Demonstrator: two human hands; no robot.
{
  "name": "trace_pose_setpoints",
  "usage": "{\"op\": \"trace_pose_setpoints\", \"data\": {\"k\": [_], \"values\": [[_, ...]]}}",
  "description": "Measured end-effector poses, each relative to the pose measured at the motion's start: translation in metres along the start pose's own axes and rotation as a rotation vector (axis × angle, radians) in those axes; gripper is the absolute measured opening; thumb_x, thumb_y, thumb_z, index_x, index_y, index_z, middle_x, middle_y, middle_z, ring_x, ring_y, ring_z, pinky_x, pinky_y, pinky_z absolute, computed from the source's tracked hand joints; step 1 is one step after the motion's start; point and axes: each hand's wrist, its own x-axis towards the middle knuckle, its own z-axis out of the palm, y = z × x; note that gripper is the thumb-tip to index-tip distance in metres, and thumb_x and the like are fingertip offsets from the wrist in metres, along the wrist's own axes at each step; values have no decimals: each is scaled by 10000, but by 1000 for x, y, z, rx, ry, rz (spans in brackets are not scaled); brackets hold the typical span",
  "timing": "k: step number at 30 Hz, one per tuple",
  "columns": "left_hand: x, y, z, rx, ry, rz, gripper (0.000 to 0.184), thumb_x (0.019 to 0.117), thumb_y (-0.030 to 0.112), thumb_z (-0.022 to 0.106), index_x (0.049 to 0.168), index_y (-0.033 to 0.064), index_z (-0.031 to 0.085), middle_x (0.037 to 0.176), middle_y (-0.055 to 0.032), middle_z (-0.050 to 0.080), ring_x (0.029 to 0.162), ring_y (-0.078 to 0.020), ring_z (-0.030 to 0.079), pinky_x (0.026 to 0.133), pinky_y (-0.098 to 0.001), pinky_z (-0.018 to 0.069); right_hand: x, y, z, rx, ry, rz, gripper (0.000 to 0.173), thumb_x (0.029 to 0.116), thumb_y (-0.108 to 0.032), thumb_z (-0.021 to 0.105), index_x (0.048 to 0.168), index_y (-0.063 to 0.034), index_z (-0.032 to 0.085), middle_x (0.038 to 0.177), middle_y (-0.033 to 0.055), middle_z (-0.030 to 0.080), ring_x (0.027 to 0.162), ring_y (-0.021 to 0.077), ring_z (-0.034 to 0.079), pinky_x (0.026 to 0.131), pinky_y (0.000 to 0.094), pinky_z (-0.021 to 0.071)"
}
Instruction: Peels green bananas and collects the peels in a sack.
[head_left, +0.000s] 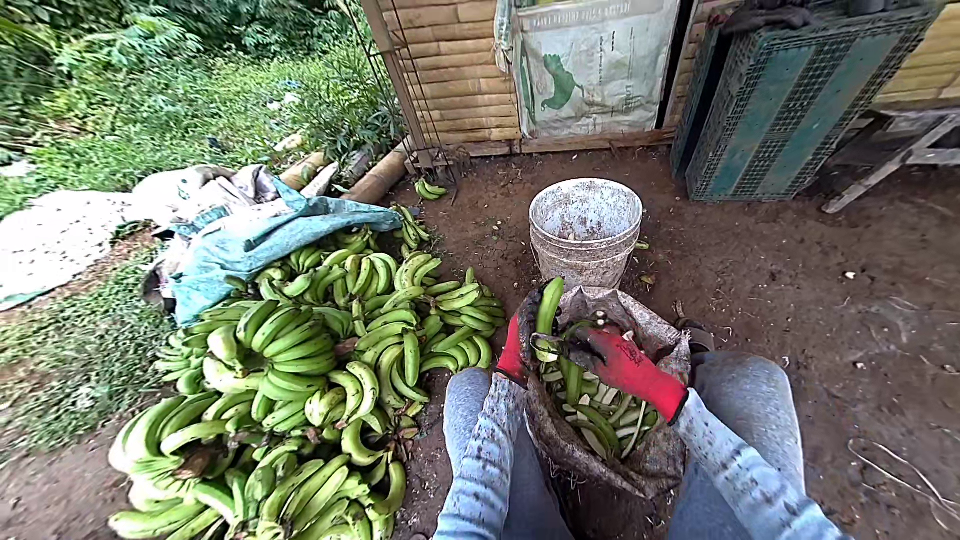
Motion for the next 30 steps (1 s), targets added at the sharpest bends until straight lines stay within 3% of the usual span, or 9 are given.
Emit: {"op": "trace_pose_setpoints", "data": {"k": [2,4,9,13,17,19,23,26,30], "values": [[-13,-5,3,-2,-52,-15,404,1124,277,309,1342,64,574,977,-74,677,787,-125,647,719,-299,569,3,6,4,-150,70,52,422,1037,-275,542,1421,-103,583,1351,206,617,1247,364,608,1072,541,464],[-21,-23,8,-29,-57,-68,423,1134,284,274,1297,19,559,931,-96,670,740,-152,651,668,-318,578,14,21,2,-244,171,169,447,1008,-180,553,1439,-62,568,1383,287,573,1277,470,561,1072,616,428],[-19,-37,0,128,68,-27,400,1103,310,439,1323,10,583,1020,-119,678,831,-162,665,757,-347,585,29,42,-9,-65,401,326,421,1028,-164,557,1436,-59,536,1329,260,615,1198,428,632,1024,600,491],[2,-26,-11,67,132,24,380,1115,293,391,1234,5,608,918,-84,661,767,-128,638,711,-295,566,1,22,21,145,122,4,368,1043,-298,549,1335,-90,630,1213,114,701,1123,212,674,1033,432,520],[-12,-30,-7,-175,-104,-113,438,1129,343,265,1168,56,594,801,-65,658,643,-125,644,563,-263,564,13,20,16,-107,172,146,402,1017,-180,550,1404,-85,603,1338,247,614,1253,409,594,1081,570,448],[-19,-37,-8,-11,-167,-126,402,1132,274,297,1287,26,573,975,-81,676,805,-120,659,725,-277,575,27,32,-2,-176,337,275,408,1009,-149,578,1412,-86,594,1324,282,604,1233,471,589,1031,626,462],[-10,-38,-4,187,144,-26,412,1126,263,350,1316,-23,576,1083,-135,672,920,-141,654,844,-324,563,13,22,2,-36,326,238,408,1018,-213,560,1400,-75,592,1304,224,640,1193,380,640,1034,555,495],[8,-37,-4,44,296,74,438,1132,291,324,1401,5,517,1160,-158,650,973,-171,649,873,-345,557,-10,4,36,14,194,96,414,995,-263,587,1371,-96,627,1321,185,636,1201,319,638,1038,491,509],[2,-34,-12,8,17,-15,393,1128,248,317,1358,5,522,1070,-114,665,906,-144,660,817,-313,571,6,6,31,-186,192,190,454,976,-182,592,1423,-102,603,1398,294,559,1303,477,537,1082,615,421]]}}
